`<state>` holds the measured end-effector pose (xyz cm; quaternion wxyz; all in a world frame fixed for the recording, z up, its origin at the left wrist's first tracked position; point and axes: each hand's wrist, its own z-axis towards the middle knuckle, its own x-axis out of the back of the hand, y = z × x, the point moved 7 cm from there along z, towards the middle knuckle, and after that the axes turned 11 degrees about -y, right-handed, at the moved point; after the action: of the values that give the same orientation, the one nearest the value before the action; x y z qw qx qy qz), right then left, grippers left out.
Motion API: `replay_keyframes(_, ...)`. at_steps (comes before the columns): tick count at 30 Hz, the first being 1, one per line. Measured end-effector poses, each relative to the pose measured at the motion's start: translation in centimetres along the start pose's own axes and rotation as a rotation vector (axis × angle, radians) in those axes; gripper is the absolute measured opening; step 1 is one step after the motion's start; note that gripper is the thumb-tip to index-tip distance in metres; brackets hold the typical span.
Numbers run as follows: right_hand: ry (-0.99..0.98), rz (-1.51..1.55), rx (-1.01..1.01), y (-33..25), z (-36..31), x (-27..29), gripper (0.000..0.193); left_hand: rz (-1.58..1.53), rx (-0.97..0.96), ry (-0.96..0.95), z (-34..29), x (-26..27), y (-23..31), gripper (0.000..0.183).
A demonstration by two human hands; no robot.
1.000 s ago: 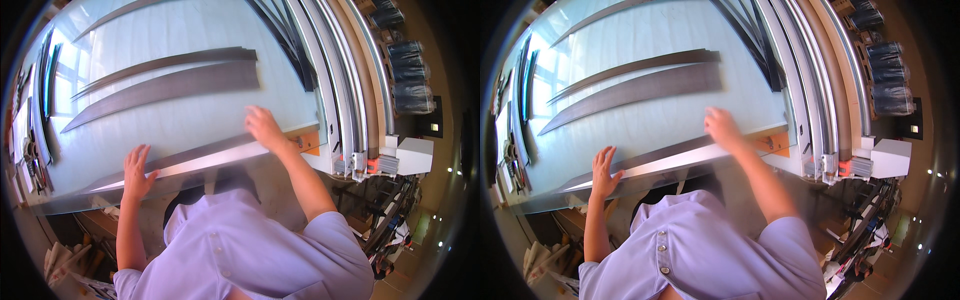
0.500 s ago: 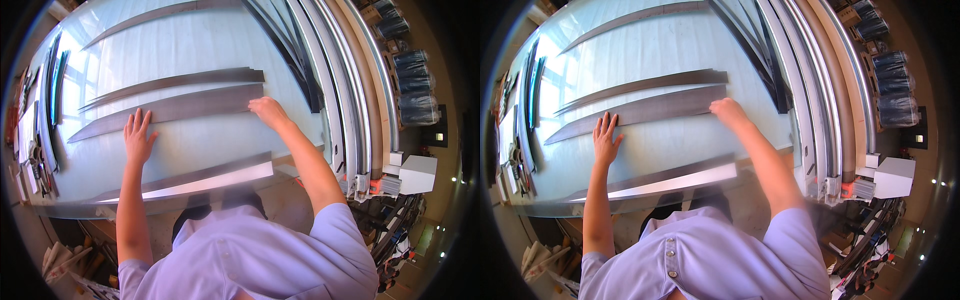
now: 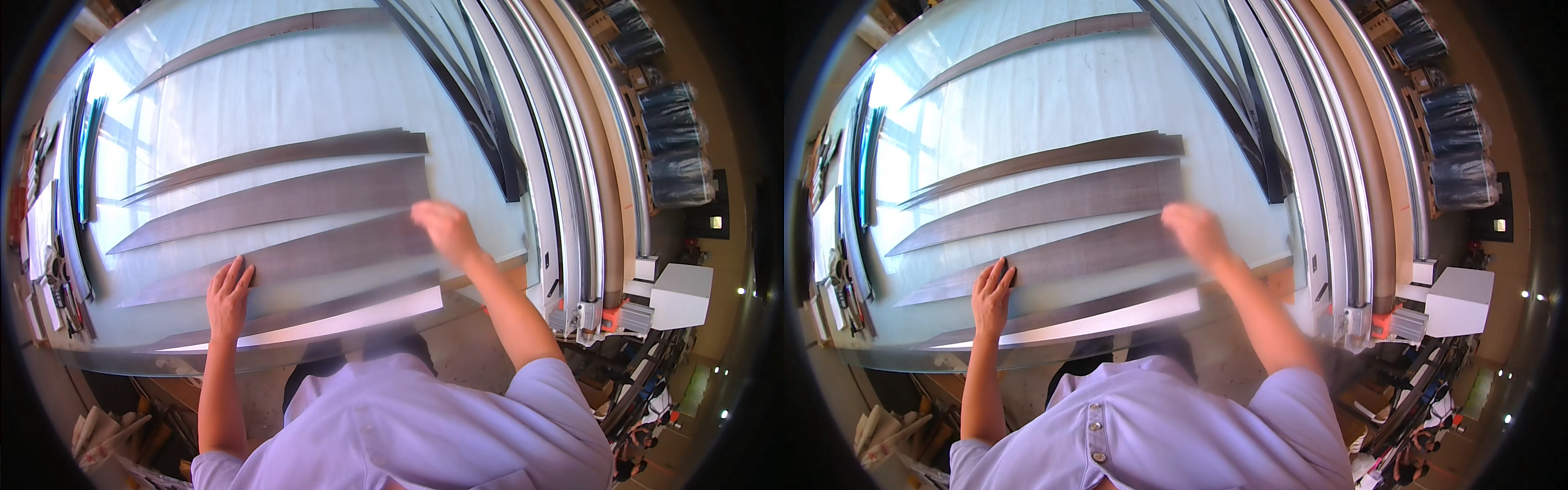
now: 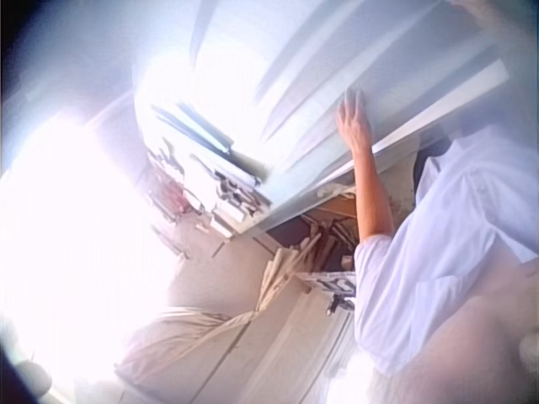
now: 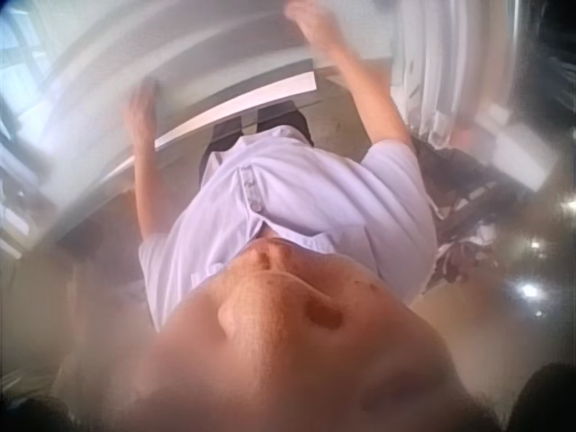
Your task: The person organizes strips of material on a glass table by hand, sliding them into alignment and stacking them.
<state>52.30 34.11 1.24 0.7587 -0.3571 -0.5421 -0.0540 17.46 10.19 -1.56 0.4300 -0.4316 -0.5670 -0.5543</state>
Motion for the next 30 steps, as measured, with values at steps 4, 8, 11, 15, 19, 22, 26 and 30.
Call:
replay_keyframes(4,0.086,-0.017,-0.069,5.8,8.3,1.2,0.005,-0.031,0.025,0.001,0.8,0.4,0.4,0.045)
replay_keyframes(8,-0.101,-0.124,-0.029,9.6,12.9,-0.7,0.009,-0.06,0.048,0.001,1.2,-0.1,-0.2,0.044)
replay_keyframes(11,-0.241,-0.23,-0.025,9.9,13.7,-2.0,0.012,-0.082,0.061,0.007,0.9,-0.2,-0.3,0.044)
replay_keyframes(15,-0.293,-0.099,-0.09,12.0,13.7,-2.7,0.009,-0.116,0.067,0.017,0.9,-0.4,-0.3,0.044)
replay_keyframes(19,-0.342,-0.239,-0.025,11.6,14.2,-2.7,0.01,-0.125,0.069,0.021,0.9,-0.2,-0.2,0.043)
replay_keyframes(22,-0.374,-0.289,-0.084,11.4,14.5,-2.0,0.007,-0.127,0.071,0.012,0.9,-0.1,-0.2,0.043)
replay_keyframes(26,0.049,-0.27,-0.036,8.7,15.1,3.7,0.003,-0.127,0.077,-0.042,1.4,0.2,-0.1,0.047)
replay_keyframes(30,0.507,-0.05,0.182,-2.2,13.8,11.9,0.008,-0.231,0.173,0.002,1.1,0.9,0.1,0.06)
